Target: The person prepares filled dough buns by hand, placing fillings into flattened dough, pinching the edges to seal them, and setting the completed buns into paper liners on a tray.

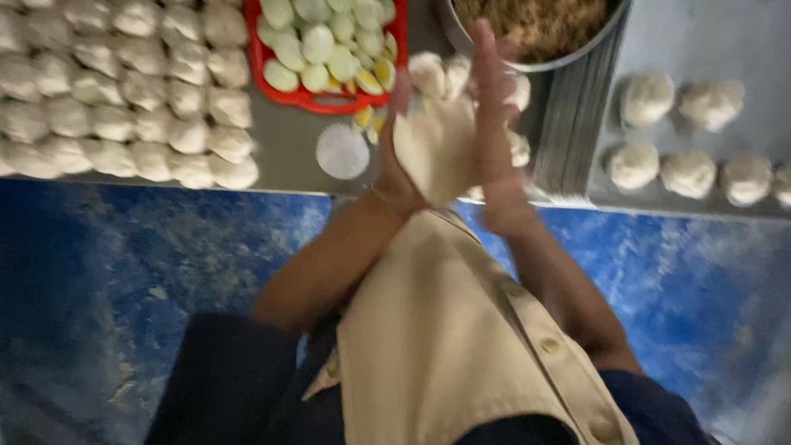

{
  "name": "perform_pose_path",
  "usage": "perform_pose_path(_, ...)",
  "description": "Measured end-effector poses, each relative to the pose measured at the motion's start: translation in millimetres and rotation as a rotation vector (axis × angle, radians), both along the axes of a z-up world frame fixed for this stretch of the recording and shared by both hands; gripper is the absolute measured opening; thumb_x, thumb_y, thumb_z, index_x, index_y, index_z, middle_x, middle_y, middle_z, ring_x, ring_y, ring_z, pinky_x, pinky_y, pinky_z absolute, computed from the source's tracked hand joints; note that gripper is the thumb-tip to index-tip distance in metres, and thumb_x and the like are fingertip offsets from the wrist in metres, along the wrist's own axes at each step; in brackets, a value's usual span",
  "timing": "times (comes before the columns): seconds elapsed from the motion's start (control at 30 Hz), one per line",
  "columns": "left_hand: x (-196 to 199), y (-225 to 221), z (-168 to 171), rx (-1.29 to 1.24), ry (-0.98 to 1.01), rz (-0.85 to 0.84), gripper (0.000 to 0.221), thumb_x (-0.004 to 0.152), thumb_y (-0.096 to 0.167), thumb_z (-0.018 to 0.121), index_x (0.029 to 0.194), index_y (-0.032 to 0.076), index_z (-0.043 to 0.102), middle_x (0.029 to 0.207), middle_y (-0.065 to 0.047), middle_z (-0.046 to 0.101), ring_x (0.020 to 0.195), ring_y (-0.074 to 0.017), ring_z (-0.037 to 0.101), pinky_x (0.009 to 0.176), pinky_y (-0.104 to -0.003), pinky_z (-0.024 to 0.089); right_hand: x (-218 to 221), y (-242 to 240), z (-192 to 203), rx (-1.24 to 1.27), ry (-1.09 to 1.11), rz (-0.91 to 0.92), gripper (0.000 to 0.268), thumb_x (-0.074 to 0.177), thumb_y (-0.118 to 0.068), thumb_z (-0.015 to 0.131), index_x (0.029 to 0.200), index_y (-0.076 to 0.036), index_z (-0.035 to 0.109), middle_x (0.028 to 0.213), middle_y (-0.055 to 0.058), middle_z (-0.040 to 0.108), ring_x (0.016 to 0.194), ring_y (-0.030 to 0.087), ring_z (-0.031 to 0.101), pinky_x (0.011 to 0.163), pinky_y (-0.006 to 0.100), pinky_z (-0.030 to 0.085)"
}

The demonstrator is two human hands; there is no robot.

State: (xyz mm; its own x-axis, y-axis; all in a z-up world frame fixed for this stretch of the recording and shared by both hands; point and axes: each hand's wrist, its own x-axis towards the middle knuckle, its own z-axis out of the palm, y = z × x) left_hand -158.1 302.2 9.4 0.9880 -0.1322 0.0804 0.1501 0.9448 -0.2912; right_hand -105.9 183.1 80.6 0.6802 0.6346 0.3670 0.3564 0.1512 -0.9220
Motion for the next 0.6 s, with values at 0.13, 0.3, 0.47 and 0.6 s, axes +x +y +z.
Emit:
perform_pose_path(0.13, 4, -30, -20, 0.188, 0.017, 0.095, 0.088, 0.101, 0.072, 0.044, 0.166, 0.016, 0.025, 0.165, -0.015, 0.032, 0.155, -0.0324, 0.031, 0.130, -0.044, 0.030, -14, 7, 4, 0.063, 0.004, 0.023, 0.098, 0.102, -0.056, 0.057, 0.173, -0.022, -0.001, 0.175, 0.001, -0.003, 0.162, 0.017, 0.001, 0.133, 0.038, 0.008)
perform_pose_path(0.3, 17, -24, -56, 0.605, 0.042, 0.303, 0.082, 0.107, 0.060, 0.050, 0.169, 0.019, 0.017, 0.173, -0.004, 0.024, 0.158, -0.0311, 0.024, 0.127, -0.046, 0.031, 6, 14, 9, 0.131, 0.068, 0.007, 0.099, 0.102, -0.058, 0.057, 0.174, -0.024, -0.001, 0.175, 0.000, -0.004, 0.163, 0.017, -0.001, 0.134, 0.038, 0.006)
perform_pose_path(0.47, 25, -33, -63, 0.100, -0.155, 0.212, 0.055, 0.116, 0.060, 0.043, 0.149, 0.017, 0.033, 0.162, -0.003, 0.037, 0.146, -0.0329, 0.037, 0.114, -0.050, 0.040, -13, 30, 6, 0.817, 0.493, 0.047, 0.100, 0.101, -0.061, 0.058, 0.174, -0.026, -0.001, 0.175, -0.001, -0.005, 0.163, 0.016, -0.004, 0.135, 0.039, 0.005)
perform_pose_path(0.6, -8, -26, -32, 0.359, -0.004, 0.068, 0.076, 0.101, 0.066, 0.048, 0.162, 0.026, 0.026, 0.167, 0.000, 0.032, 0.154, -0.0304, 0.035, 0.127, -0.048, 0.037, -18, 14, 0, 0.232, 0.204, 0.117, 0.083, 0.110, -0.063, 0.052, 0.171, -0.025, 0.012, 0.173, -0.004, 0.009, 0.163, 0.013, 0.011, 0.138, 0.032, 0.013)
